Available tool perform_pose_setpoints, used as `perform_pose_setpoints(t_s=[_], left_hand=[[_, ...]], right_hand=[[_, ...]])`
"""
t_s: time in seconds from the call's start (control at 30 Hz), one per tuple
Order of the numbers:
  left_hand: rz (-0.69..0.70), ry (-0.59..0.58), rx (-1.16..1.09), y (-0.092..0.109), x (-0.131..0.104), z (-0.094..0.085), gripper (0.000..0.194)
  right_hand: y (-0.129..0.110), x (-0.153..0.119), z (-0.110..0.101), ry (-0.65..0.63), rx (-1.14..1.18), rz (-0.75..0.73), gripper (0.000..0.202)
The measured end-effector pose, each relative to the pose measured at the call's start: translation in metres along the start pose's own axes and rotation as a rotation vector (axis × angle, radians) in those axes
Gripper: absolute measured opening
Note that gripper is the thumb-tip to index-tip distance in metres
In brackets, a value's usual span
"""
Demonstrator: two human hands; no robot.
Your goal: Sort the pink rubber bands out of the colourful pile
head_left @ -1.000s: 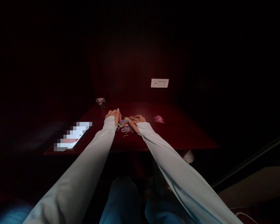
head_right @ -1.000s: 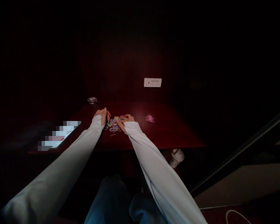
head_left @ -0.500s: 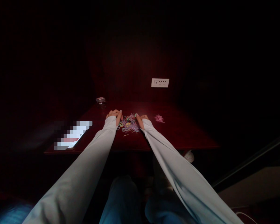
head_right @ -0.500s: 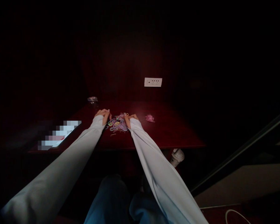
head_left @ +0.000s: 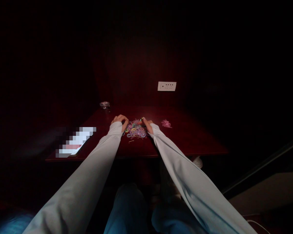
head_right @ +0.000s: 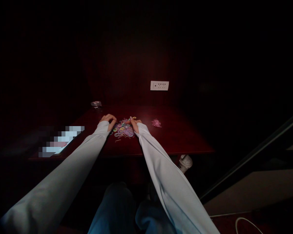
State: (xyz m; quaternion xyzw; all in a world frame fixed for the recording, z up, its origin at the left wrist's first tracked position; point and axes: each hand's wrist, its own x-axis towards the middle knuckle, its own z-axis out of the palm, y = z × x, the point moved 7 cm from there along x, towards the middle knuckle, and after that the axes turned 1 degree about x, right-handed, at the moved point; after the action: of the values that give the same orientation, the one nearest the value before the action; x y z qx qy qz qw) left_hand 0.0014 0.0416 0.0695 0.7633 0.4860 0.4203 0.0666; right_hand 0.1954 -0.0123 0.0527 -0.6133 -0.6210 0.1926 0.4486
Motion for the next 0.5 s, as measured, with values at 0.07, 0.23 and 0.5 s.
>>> perform_pose_setpoints(t_s=[0.07,0.23,0.5], left_hand=[[-0.004,-0.001,0.011,0.000,0.000,0.000,0.017],[-0.001,-0.002,0.013,0.001,0.000,0.000,0.016],[0.014,-0.013,-0.007,-0.002,0.000,0.003,0.015]], right_hand=[[-0.005,-0.003,0.000,-0.007,0.012,0.011,0.065],[-0.010,-0.002,-0.004,0.028,-0.011,-0.024,0.064],[0.010,0.008,-0.024,0.182,-0.137,0.006,0.067]])
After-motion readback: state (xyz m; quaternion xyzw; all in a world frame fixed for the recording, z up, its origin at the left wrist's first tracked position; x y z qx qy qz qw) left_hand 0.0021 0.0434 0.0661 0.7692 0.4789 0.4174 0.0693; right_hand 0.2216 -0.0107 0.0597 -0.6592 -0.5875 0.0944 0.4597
